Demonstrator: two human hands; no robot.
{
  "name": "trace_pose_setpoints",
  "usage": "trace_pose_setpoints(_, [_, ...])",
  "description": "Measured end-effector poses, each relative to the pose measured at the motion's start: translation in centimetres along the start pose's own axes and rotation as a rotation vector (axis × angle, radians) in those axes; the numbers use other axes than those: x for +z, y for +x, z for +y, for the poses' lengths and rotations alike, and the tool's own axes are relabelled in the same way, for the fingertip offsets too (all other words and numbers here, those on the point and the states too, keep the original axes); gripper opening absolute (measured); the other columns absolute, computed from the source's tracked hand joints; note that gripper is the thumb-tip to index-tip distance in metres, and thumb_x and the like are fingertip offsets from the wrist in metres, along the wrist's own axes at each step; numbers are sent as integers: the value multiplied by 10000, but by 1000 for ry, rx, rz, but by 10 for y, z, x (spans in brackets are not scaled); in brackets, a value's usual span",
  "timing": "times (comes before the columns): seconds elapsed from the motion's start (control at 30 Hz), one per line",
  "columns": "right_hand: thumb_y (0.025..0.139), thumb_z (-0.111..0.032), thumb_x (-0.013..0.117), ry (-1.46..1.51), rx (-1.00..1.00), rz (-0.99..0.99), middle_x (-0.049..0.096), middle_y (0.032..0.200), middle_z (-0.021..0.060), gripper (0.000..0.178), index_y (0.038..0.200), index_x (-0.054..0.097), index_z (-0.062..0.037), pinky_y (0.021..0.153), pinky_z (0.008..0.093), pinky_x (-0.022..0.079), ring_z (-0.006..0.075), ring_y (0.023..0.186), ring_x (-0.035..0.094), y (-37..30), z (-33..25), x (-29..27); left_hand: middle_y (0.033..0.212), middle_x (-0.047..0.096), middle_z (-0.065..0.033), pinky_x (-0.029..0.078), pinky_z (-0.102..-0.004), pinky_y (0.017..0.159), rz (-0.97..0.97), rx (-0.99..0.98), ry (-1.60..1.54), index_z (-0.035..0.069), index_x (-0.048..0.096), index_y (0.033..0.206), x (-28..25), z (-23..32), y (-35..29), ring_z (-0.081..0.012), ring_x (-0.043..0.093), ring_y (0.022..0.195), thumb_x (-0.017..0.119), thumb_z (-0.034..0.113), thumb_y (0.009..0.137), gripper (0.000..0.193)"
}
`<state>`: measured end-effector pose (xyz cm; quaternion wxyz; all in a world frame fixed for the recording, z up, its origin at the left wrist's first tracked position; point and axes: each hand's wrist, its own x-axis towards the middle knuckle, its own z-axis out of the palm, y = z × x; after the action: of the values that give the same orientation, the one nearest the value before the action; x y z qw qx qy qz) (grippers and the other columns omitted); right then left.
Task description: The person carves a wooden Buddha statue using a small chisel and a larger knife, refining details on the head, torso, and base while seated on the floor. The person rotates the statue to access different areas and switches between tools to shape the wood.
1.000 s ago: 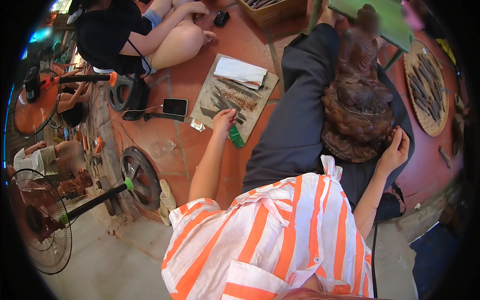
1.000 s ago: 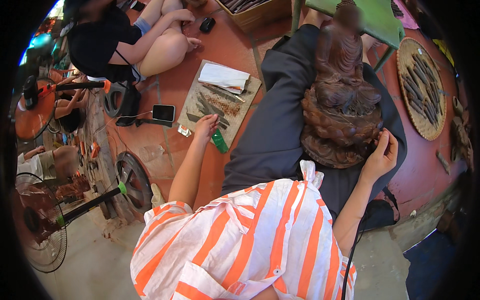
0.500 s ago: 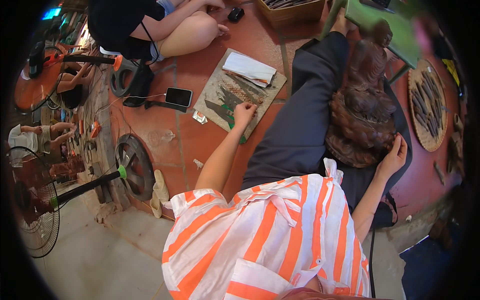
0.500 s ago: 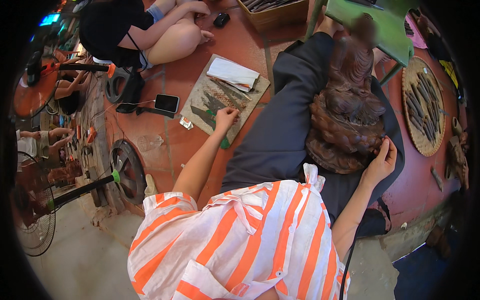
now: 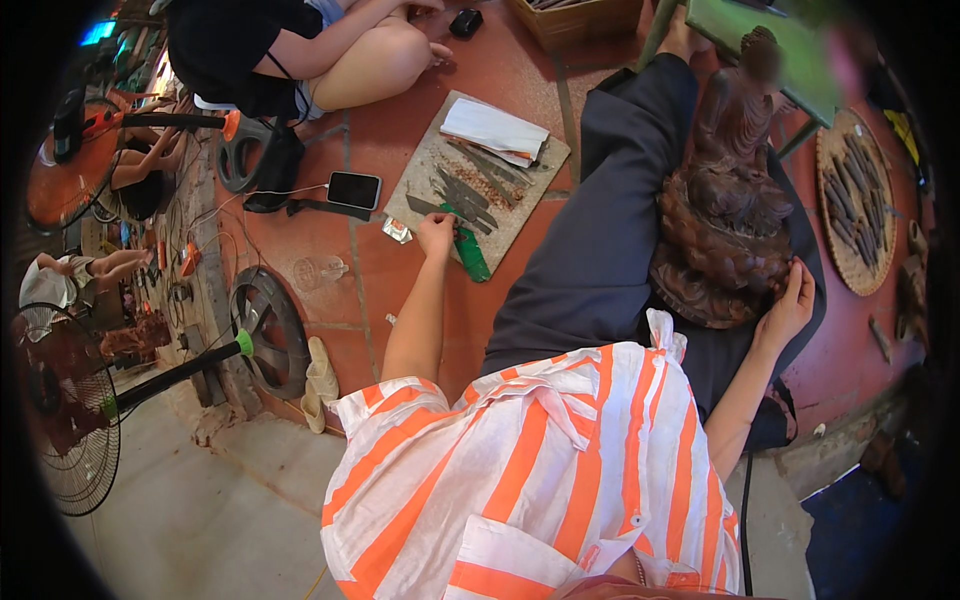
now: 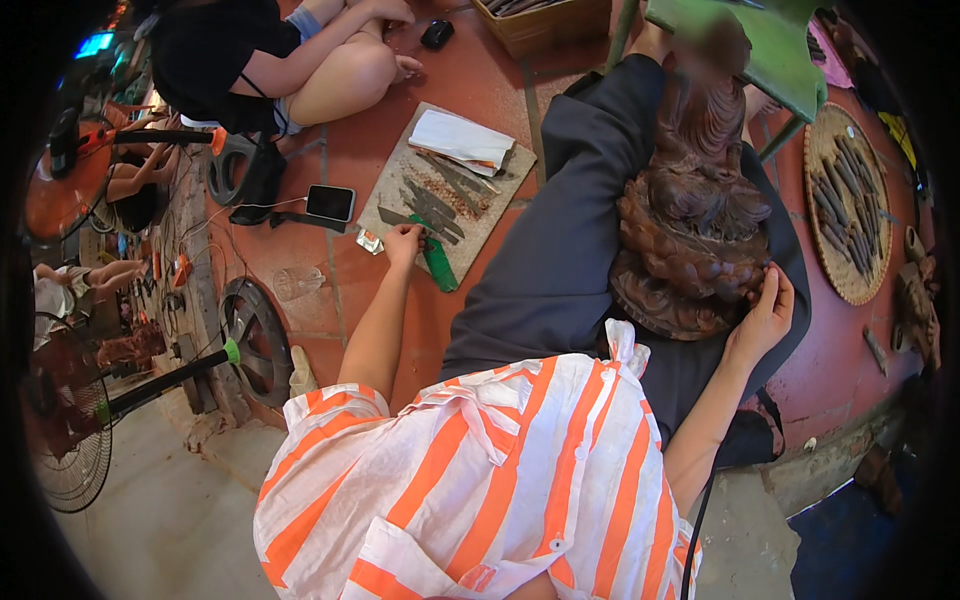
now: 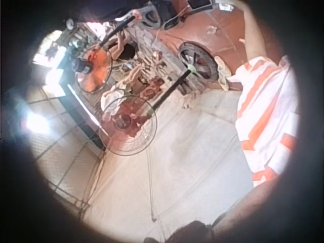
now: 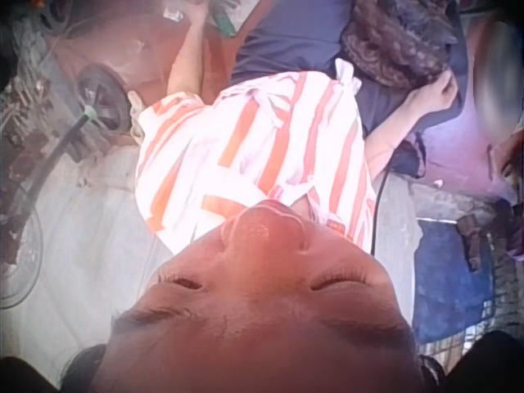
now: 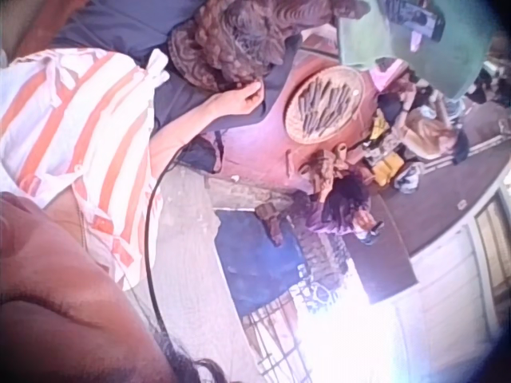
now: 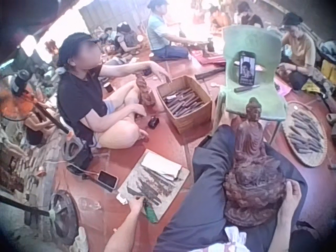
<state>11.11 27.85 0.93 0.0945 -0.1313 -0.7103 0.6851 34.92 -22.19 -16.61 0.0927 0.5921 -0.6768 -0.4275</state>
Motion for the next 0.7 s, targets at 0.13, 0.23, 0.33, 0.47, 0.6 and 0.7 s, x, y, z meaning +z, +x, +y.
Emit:
trace_pose_setpoints(0.13, [954, -158, 621, -2, 5, -12, 647, 967, -20, 159, 1063, 667, -52, 657, 174, 431, 24, 790, 539, 0, 0, -1, 659, 678, -84, 520, -314, 559, -64, 46, 72, -1, 701, 796, 2, 5, -3, -166, 653, 556, 716, 230, 827, 234])
trace_pose_setpoints(0.23, [955, -156, 619, -9, -10, -19, 651, 965, -25, 150, 1058, 669, -58, 652, 170, 424, 19, 777, 542, 2, 1, -3, 660, 681, -99, 526, -336, 587, -129, 79, 129, -3, 701, 752, 13, 14, -15, -192, 662, 581, 727, 276, 813, 287])
trace_pose_setpoints(0.33, [955, -156, 619, -14, -10, -18, 654, 955, -30, 145, 1050, 675, -61, 647, 166, 416, 17, 772, 541, 1, 0, -2, 683, 690, -126, 533, -379, 655, -151, 58, 248, 1, 705, 723, 18, 16, -19, -252, 682, 652, 744, 352, 786, 359])
trace_pose_setpoints(0.47, [954, -156, 621, -15, -8, -18, 654, 949, -32, 143, 1045, 678, -62, 642, 165, 412, 17, 772, 543, 1, 0, -1, 726, 703, -152, 530, -418, 729, -145, 18, 393, 16, 715, 718, 19, 13, -18, -311, 692, 749, 760, 418, 751, 406])
trace_pose_setpoints(0.6, [952, -156, 624, -15, -10, -28, 654, 950, -31, 141, 1047, 676, -66, 642, 166, 417, 18, 770, 550, 2, 1, -2, 740, 705, -158, 530, -422, 738, -176, -62, 394, 27, 723, 725, 21, 14, -19, -314, 694, 769, 764, 429, 745, 405])
trace_pose_setpoints(0.7, [952, -158, 625, -12, -2, -27, 652, 947, -32, 140, 1046, 678, -69, 642, 167, 418, 17, 764, 548, 1, -1, 1, 699, 699, -134, 534, -408, 710, -147, -46, 403, 20, 722, 731, 19, 10, -19, -281, 694, 713, 760, 438, 753, 420])
